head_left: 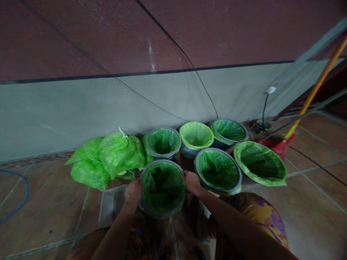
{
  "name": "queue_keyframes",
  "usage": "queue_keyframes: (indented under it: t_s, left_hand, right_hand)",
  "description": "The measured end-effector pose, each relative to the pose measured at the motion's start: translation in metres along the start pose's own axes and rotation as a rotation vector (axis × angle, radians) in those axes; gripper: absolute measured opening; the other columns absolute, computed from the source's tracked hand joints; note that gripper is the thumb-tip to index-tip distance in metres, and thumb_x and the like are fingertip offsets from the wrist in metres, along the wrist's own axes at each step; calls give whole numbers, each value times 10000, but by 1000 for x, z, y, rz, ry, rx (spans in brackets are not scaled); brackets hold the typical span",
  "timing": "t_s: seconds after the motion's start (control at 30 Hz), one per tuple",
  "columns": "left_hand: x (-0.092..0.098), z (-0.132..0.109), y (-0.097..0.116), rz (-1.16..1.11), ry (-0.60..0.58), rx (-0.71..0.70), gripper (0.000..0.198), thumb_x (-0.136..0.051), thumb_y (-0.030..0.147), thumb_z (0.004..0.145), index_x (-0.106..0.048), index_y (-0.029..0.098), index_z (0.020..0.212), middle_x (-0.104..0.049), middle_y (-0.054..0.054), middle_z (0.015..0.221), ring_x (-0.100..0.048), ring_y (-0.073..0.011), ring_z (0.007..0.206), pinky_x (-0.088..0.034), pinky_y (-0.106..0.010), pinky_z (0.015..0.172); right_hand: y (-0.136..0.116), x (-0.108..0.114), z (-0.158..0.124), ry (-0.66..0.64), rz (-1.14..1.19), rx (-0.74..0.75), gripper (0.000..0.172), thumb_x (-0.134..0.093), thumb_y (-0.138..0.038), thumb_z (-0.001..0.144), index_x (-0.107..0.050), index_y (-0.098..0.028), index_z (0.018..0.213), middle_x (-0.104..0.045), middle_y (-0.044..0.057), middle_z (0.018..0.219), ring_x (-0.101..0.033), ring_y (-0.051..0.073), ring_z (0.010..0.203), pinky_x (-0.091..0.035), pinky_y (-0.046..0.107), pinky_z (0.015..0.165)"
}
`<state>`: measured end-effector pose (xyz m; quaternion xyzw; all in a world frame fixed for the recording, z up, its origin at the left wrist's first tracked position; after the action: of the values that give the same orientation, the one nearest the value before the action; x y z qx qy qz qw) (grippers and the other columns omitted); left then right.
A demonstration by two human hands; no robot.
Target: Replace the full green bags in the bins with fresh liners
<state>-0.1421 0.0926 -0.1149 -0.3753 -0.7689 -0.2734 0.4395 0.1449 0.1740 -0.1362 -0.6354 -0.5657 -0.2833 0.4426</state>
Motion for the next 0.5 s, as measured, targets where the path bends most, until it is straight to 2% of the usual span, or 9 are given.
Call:
queue_keyframes:
  t_s: [0.3, 0.5]
  left_hand:
    - [-13, 2, -5, -22, -20, 19, 396, -389, 291, 966, -679, 113, 1169, -713, -203, 1173, -677, -277, 1111, -511, -366, 910]
    - [-11, 3, -4, -112, -18, 4, 352, -455, 264, 937, -690, 152, 1174, -729, -167, 1164, -673, -281, 1121, -500, -371, 926]
  right_hand:
    - [2, -5, 4, -15, -7, 1, 266, -528, -278, 938, -699, -167, 1108, -743, 137, 1068, -691, 225, 1026, -479, 261, 831]
    - [0, -8, 10, -87, 14, 7, 307, -535, -287, 934, -702, -149, 1151, -725, 139, 1160, -674, 231, 1089, -468, 245, 834]
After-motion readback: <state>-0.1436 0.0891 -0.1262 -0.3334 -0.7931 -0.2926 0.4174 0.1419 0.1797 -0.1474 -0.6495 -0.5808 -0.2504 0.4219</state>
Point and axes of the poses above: each hand's wrist, its own z-axis towards the middle knuckle, its own x-axis out of the back of the hand, y = z × x, the point moved 8 cm from there along z, towards the middle knuckle
